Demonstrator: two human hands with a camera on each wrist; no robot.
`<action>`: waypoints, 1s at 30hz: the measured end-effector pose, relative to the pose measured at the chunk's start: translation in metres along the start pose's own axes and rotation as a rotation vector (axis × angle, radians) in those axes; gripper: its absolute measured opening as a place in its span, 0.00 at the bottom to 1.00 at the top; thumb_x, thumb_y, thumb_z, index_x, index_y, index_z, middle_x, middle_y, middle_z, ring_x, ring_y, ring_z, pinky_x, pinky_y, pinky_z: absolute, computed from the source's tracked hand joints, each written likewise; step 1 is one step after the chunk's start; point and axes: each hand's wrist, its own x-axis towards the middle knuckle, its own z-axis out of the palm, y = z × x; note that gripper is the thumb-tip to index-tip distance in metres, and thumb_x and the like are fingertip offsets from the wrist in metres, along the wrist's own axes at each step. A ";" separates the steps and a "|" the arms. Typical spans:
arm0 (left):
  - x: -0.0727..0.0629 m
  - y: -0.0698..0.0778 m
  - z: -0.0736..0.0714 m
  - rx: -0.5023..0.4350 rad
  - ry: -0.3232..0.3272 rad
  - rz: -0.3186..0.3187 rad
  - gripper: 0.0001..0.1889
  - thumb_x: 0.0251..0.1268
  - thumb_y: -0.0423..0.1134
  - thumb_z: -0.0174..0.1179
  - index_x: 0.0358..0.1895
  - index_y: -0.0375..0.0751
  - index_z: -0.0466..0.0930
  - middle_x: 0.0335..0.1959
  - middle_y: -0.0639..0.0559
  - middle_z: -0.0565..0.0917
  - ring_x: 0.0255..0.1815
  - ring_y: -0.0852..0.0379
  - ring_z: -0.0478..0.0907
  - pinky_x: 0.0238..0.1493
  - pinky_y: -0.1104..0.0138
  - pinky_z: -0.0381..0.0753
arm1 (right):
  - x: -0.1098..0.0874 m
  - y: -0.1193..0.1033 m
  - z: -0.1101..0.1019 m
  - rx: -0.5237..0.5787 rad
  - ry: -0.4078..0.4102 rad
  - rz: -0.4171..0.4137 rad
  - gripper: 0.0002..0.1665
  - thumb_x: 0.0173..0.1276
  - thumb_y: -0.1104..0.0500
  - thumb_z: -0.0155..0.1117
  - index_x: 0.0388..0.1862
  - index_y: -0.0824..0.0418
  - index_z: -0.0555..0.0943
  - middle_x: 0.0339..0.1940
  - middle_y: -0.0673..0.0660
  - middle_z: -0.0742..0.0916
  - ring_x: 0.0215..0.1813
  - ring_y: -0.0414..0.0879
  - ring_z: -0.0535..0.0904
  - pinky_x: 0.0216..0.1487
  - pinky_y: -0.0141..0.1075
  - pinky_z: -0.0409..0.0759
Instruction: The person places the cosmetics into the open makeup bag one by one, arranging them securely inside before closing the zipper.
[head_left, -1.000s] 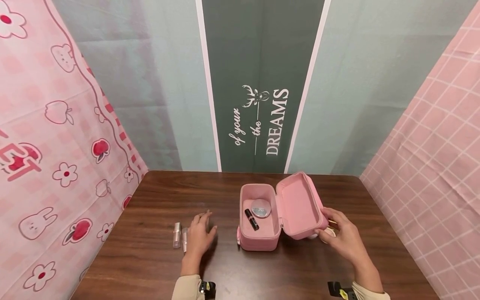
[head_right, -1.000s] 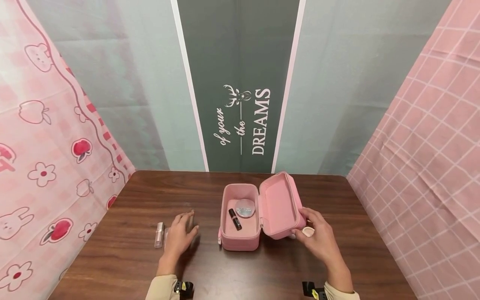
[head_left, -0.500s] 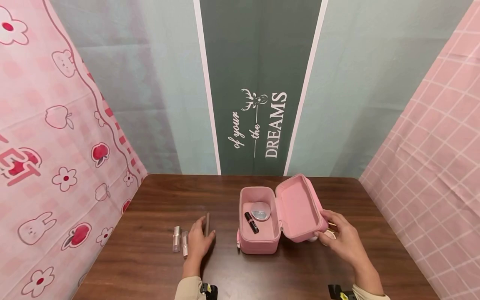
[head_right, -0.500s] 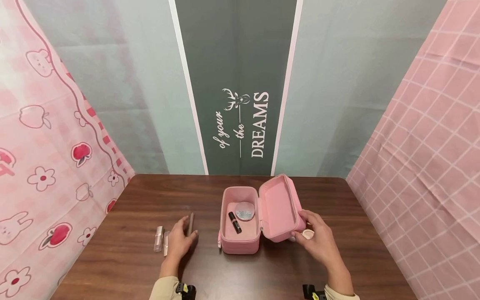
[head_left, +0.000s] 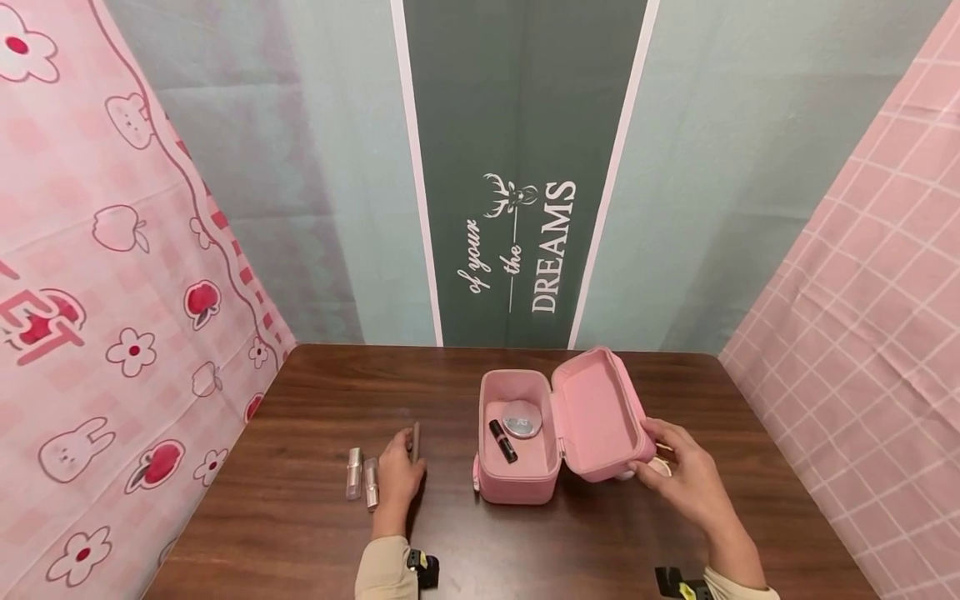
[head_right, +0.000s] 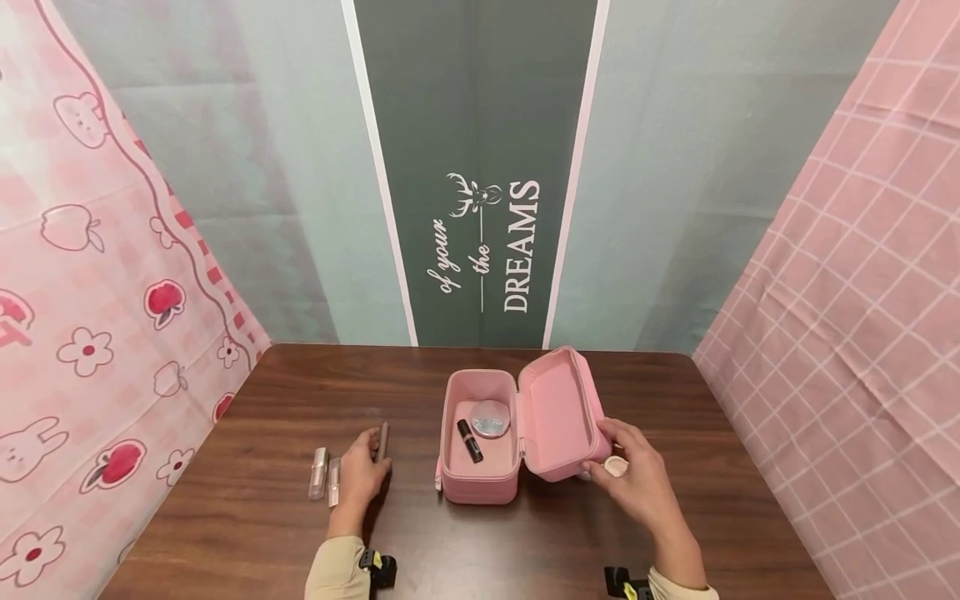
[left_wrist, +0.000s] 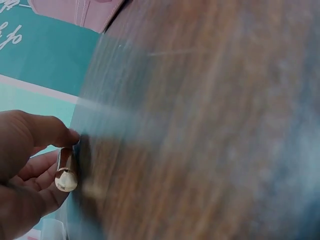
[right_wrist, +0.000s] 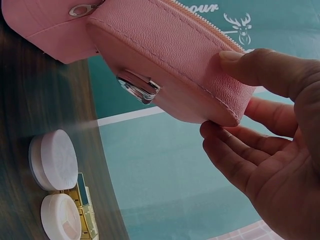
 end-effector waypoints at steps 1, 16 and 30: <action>0.000 0.000 0.001 0.003 0.005 -0.003 0.26 0.35 0.20 0.65 0.47 0.28 0.75 0.36 0.38 0.81 0.37 0.43 0.78 0.39 0.52 0.74 | 0.000 0.000 0.000 0.001 0.000 0.000 0.36 0.40 0.71 0.77 0.52 0.71 0.76 0.50 0.63 0.79 0.45 0.36 0.75 0.44 0.15 0.67; -0.002 0.009 0.001 -0.114 0.137 -0.160 0.24 0.40 0.21 0.60 0.49 0.32 0.76 0.34 0.42 0.80 0.34 0.44 0.77 0.39 0.52 0.74 | -0.001 0.000 -0.001 -0.008 -0.024 0.020 0.36 0.41 0.71 0.77 0.53 0.69 0.76 0.50 0.62 0.79 0.45 0.38 0.76 0.44 0.15 0.66; -0.001 0.030 -0.010 -0.185 0.154 -0.185 0.24 0.40 0.21 0.62 0.48 0.33 0.77 0.36 0.41 0.82 0.36 0.46 0.80 0.40 0.54 0.76 | 0.000 0.003 -0.001 -0.010 -0.004 0.006 0.36 0.39 0.70 0.78 0.52 0.69 0.77 0.49 0.62 0.80 0.45 0.39 0.76 0.44 0.15 0.67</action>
